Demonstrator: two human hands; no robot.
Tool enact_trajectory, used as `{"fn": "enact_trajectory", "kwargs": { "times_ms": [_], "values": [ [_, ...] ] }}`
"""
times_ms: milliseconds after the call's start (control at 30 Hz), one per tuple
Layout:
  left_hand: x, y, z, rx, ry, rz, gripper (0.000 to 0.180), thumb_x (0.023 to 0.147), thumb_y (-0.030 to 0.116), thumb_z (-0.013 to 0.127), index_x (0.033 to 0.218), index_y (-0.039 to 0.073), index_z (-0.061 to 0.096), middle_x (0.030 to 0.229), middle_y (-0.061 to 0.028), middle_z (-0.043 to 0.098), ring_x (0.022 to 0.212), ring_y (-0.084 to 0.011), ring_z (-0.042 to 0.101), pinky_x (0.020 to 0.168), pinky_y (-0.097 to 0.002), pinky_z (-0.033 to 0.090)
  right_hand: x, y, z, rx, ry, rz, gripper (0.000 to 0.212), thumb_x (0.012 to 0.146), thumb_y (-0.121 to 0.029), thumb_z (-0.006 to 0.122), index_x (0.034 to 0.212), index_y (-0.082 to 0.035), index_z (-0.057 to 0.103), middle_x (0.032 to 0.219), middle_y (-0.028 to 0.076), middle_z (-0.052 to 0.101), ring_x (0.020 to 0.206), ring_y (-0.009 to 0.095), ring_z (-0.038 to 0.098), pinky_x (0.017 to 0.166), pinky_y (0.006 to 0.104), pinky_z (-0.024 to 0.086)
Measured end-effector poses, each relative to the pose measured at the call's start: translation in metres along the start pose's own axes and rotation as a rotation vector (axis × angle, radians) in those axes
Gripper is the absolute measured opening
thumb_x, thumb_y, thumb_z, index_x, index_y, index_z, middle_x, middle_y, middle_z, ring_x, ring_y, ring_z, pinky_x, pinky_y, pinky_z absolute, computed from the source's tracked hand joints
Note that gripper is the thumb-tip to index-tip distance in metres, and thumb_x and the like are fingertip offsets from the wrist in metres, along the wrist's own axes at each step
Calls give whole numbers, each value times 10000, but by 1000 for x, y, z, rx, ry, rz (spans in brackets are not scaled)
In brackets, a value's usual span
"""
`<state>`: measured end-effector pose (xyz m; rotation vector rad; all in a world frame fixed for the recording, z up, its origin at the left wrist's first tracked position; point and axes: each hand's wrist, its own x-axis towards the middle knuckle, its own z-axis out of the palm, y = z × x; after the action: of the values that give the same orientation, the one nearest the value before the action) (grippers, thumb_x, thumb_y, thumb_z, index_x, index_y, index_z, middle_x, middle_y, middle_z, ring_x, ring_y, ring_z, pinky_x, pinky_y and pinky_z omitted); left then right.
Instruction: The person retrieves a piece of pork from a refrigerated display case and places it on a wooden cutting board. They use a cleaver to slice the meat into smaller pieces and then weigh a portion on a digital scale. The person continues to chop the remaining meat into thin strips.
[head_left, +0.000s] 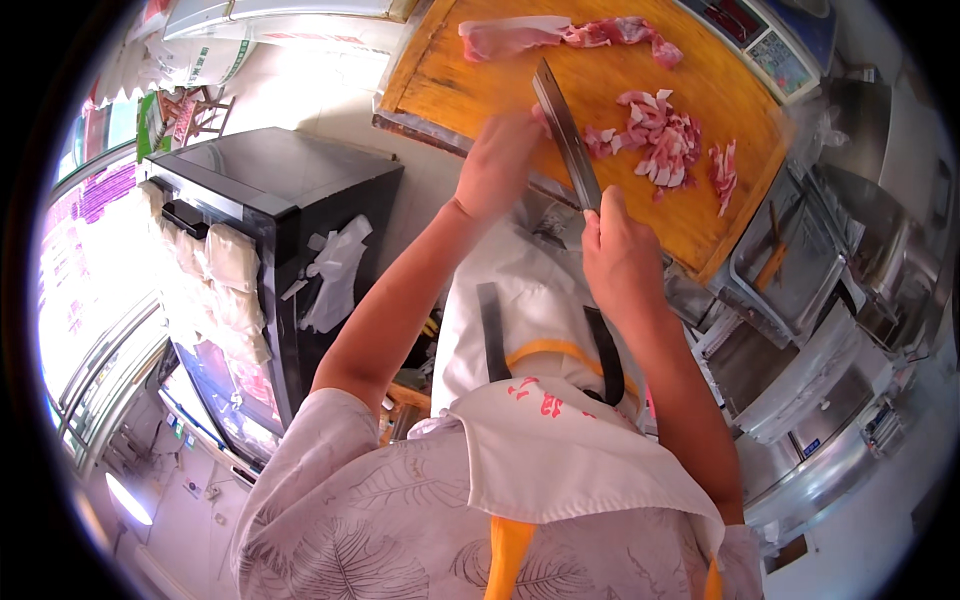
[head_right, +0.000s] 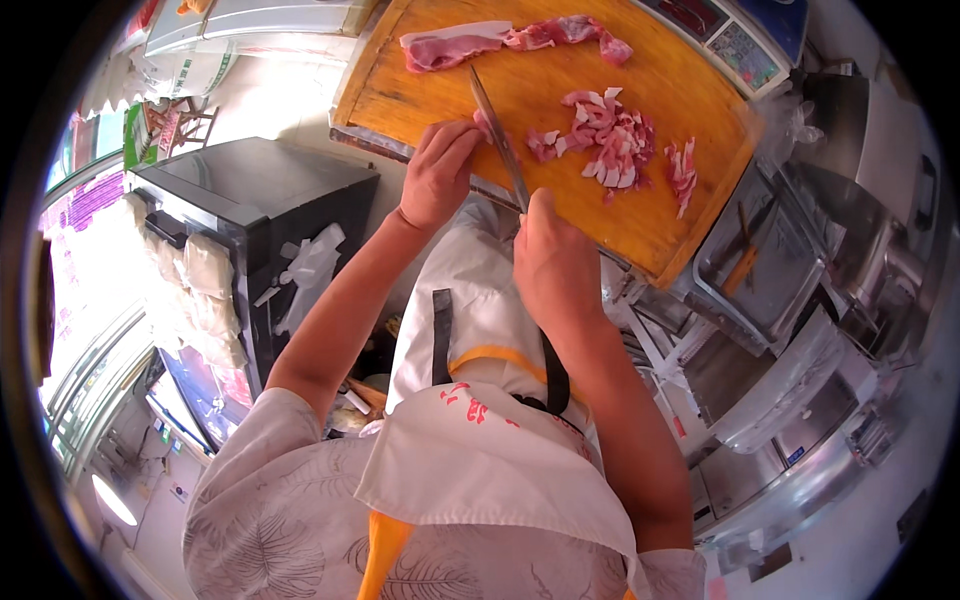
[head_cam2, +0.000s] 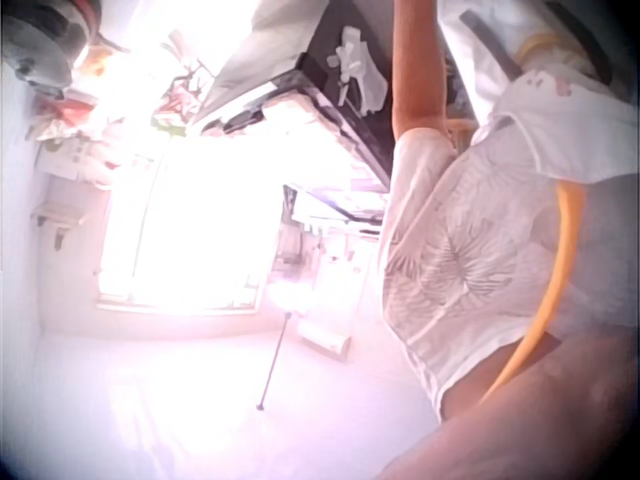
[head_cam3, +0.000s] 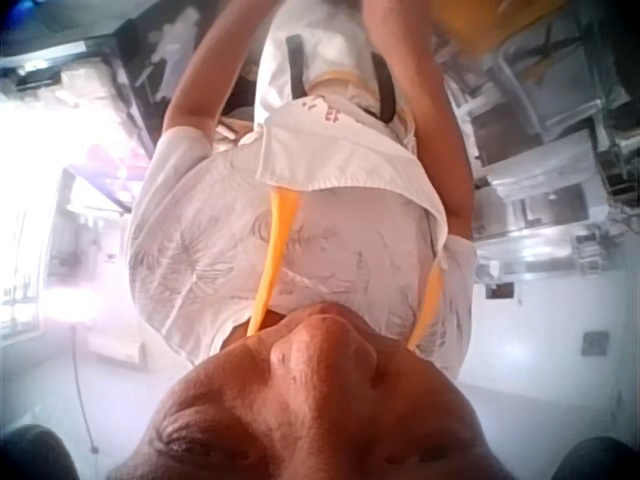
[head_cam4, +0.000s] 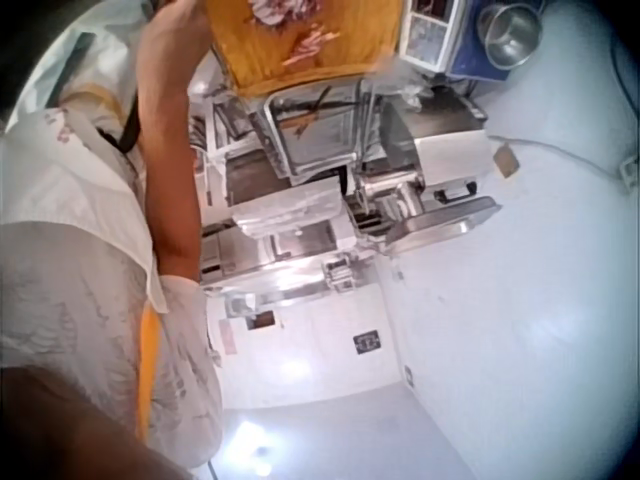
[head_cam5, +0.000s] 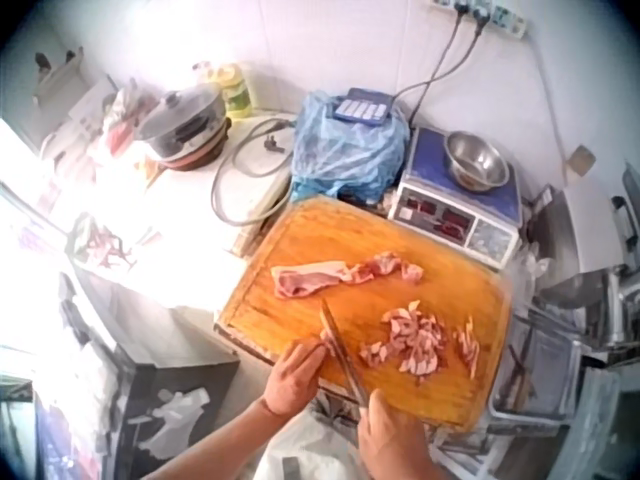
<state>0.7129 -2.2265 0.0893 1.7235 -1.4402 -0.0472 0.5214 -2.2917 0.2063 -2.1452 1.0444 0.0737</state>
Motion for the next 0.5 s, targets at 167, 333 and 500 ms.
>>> {"fn": "enact_trajectory", "kwargs": {
  "times_ms": [167, 333, 500],
  "values": [
    [1, -5, 3, -12, -20, 21, 408, 746, -154, 662, 1134, -34, 703, 1180, -150, 701, 1069, -377, 669, 903, -430, 570, -3, -5, 3, -4, -4, 17, 186, 1015, -76, 621, 1051, 9, 459, 787, 276, 662, 794, 489, 691, 649, 566, 532],
    [1, -7, 9, -24, -74, 21, 438, 727, -167, 635, 1142, -38, 690, 1206, -151, 697, 1078, -375, 663, 909, -431, 565, -1, -8, 4, -30, -36, 56, 195, 1019, -75, 612, 1075, 19, 450, 782, 285, 666, 797, 492, 700, 669, 563, 554],
    [7, -4, 9, -48, -93, 14, 460, 712, -173, 624, 1148, -41, 685, 1219, -149, 693, 1088, -378, 658, 911, -430, 564, -1, -2, 6, -25, -34, 59, 217, 1024, -79, 606, 1121, 43, 454, 779, 288, 674, 782, 489, 705, 668, 559, 564]
  ]
}}
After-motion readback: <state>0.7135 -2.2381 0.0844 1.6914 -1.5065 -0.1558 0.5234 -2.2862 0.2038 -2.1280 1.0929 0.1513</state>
